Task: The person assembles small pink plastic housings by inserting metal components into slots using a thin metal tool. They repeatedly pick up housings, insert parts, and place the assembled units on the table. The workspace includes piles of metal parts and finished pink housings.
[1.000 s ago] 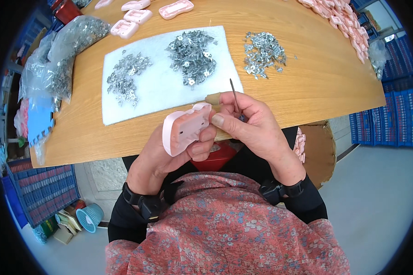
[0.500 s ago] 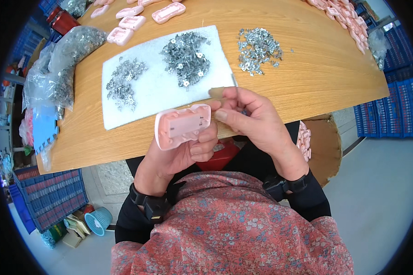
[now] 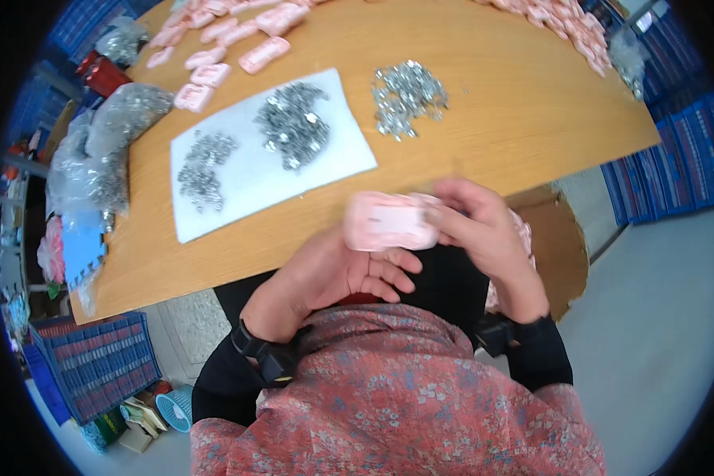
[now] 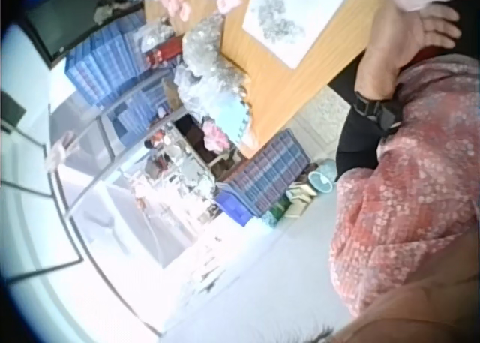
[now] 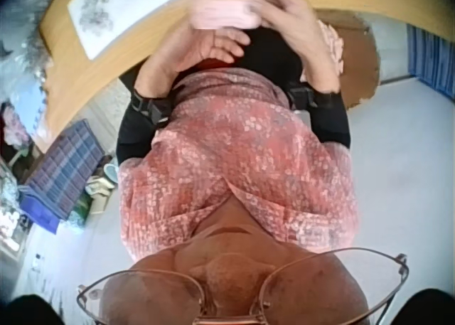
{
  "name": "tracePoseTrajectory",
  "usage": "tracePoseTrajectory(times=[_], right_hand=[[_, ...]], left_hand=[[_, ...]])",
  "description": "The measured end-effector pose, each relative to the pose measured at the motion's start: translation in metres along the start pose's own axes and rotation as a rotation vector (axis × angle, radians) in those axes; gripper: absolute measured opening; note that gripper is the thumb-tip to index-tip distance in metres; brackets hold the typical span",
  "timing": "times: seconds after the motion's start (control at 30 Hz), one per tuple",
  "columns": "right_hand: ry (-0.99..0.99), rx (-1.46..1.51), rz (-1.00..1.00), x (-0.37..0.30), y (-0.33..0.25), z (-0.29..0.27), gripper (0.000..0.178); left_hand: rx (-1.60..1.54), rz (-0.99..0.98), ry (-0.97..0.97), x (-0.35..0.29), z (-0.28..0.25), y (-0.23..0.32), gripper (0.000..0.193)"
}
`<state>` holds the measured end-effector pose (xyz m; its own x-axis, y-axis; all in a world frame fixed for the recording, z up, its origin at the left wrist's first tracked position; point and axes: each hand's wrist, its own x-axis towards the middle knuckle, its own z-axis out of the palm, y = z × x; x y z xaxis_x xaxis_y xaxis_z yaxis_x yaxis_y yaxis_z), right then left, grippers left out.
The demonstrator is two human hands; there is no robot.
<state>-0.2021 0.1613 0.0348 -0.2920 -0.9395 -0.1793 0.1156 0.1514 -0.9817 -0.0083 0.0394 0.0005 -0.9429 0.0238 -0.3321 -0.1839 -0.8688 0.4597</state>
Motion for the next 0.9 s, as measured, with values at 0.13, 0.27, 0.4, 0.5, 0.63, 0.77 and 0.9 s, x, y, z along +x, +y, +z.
tracePoseTrajectory(times=[0.13, 0.27, 0.4, 0.5, 0.63, 0.77, 0.9], right_hand=[[0.275, -0.092, 0.133, -0.05, 0.019, -0.084, 0.024], [0.517, -0.131, 0.157, -0.104, 0.075, -0.183, 0.028], [0.797, -0.587, 0.101, -0.144, 0.167, -0.27, 0.028], [0.855, -0.35, 0.045, -0.13, 0.177, -0.248, 0.023], [0.772, -0.521, -0.063, -0.094, 0.142, -0.191, 0.024], [0.726, -0.52, -0.135, -0.076, 0.076, -0.125, 0.026], [0.624, -0.472, -0.214, -0.057, 0.039, -0.091, 0.025]], left_hand=[[0.272, 0.026, 0.158, -0.026, 0.02, 0.026, 0.055], [0.724, 0.243, 0.336, -0.05, 0.02, 0.077, 0.049], [1.161, 0.424, 0.662, -0.043, -0.021, 0.158, 0.043], [1.628, 0.414, 1.079, -0.026, -0.065, 0.222, 0.043], [2.039, 0.569, 1.235, 0.023, -0.109, 0.267, 0.048], [2.173, 0.401, 1.123, 0.057, -0.132, 0.292, 0.048], [2.207, 0.451, 1.133, 0.067, -0.122, 0.29, 0.055]])
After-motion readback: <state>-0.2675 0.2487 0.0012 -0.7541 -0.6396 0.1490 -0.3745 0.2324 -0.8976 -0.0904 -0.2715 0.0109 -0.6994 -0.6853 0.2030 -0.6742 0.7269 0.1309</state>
